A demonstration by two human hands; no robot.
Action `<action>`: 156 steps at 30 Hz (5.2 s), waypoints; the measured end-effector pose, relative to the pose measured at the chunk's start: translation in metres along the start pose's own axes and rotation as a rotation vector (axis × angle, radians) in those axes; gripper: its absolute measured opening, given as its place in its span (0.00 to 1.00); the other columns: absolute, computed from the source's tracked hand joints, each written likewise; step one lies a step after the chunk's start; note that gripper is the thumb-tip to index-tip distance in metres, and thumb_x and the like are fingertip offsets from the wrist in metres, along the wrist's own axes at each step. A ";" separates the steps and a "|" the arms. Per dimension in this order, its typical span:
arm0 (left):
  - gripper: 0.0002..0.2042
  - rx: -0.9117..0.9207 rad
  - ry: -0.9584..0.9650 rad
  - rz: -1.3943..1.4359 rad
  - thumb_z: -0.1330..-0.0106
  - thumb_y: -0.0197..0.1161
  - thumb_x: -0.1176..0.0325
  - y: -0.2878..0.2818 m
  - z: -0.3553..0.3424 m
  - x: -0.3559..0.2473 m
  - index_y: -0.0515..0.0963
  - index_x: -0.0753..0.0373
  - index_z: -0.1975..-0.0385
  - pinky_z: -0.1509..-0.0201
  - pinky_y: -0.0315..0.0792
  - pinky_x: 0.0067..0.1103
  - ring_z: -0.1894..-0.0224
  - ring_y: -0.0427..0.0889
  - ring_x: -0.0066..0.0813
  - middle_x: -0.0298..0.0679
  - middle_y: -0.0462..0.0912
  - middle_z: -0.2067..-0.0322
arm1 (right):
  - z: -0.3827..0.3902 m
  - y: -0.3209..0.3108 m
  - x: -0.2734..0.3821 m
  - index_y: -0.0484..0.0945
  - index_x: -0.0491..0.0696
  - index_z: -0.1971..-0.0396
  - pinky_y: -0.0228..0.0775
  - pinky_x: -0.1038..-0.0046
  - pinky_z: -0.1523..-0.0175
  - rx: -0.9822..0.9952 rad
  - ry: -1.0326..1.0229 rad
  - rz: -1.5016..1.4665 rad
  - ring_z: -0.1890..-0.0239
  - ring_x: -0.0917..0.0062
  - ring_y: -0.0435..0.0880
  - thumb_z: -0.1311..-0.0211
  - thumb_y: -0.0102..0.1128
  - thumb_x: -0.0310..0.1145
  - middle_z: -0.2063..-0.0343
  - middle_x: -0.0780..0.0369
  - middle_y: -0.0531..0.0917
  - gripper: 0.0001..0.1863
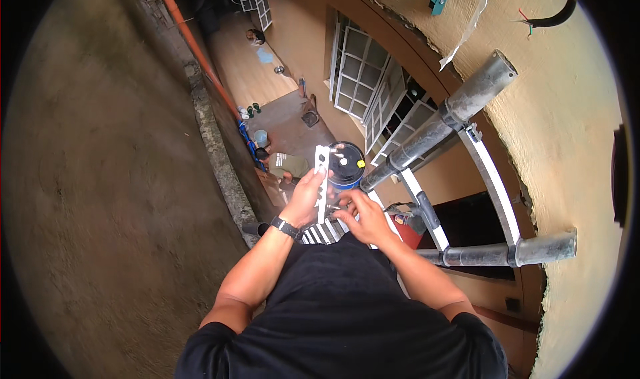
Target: The person disconnects an outdoor air conditioning unit by loosening pipe fittings and nuts with wrenches, handing tools down to an assistant, and inserting a hex wrench into the unit's valve.
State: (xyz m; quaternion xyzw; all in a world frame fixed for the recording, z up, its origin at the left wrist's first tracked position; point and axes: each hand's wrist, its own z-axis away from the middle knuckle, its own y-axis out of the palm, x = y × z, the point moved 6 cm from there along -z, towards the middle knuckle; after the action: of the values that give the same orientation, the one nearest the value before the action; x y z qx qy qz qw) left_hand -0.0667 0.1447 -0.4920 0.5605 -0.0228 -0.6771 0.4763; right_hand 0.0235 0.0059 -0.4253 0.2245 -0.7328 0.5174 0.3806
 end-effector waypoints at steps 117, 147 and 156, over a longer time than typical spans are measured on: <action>0.14 -0.116 -0.209 -0.308 0.20 0.56 0.58 -0.360 -0.094 0.450 0.80 0.63 0.55 0.60 0.74 0.30 0.67 0.83 0.33 0.44 0.83 0.71 | -0.042 0.594 -0.723 0.82 0.45 0.47 0.71 0.54 0.34 0.639 -0.242 0.414 0.45 0.55 0.83 0.32 0.57 0.39 0.49 0.49 0.85 0.19; 0.13 0.301 0.838 -0.423 0.21 0.60 0.70 0.111 0.050 -0.190 0.75 0.68 0.43 0.47 0.80 0.24 0.55 0.85 0.26 0.41 0.84 0.55 | -0.072 -0.129 0.093 0.83 0.44 0.50 0.77 0.70 0.55 -0.244 -0.124 -0.050 0.63 0.69 0.85 0.25 0.59 0.36 0.60 0.57 0.83 0.13; 0.12 0.292 1.480 -0.797 0.36 0.72 0.79 0.230 0.142 -0.260 0.82 0.65 0.53 0.51 0.79 0.26 0.57 0.86 0.36 0.44 0.84 0.58 | -0.027 -0.232 0.211 0.84 0.40 0.51 0.77 0.73 0.60 -0.476 -0.626 0.048 0.64 0.71 0.84 0.37 0.69 0.22 0.59 0.55 0.84 0.14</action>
State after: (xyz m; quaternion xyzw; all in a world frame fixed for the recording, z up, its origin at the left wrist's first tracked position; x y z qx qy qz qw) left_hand -0.0566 0.1217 -0.1179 0.8805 0.4060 -0.2439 0.0178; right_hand 0.0718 -0.0403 -0.1176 0.2596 -0.9180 0.2484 0.1679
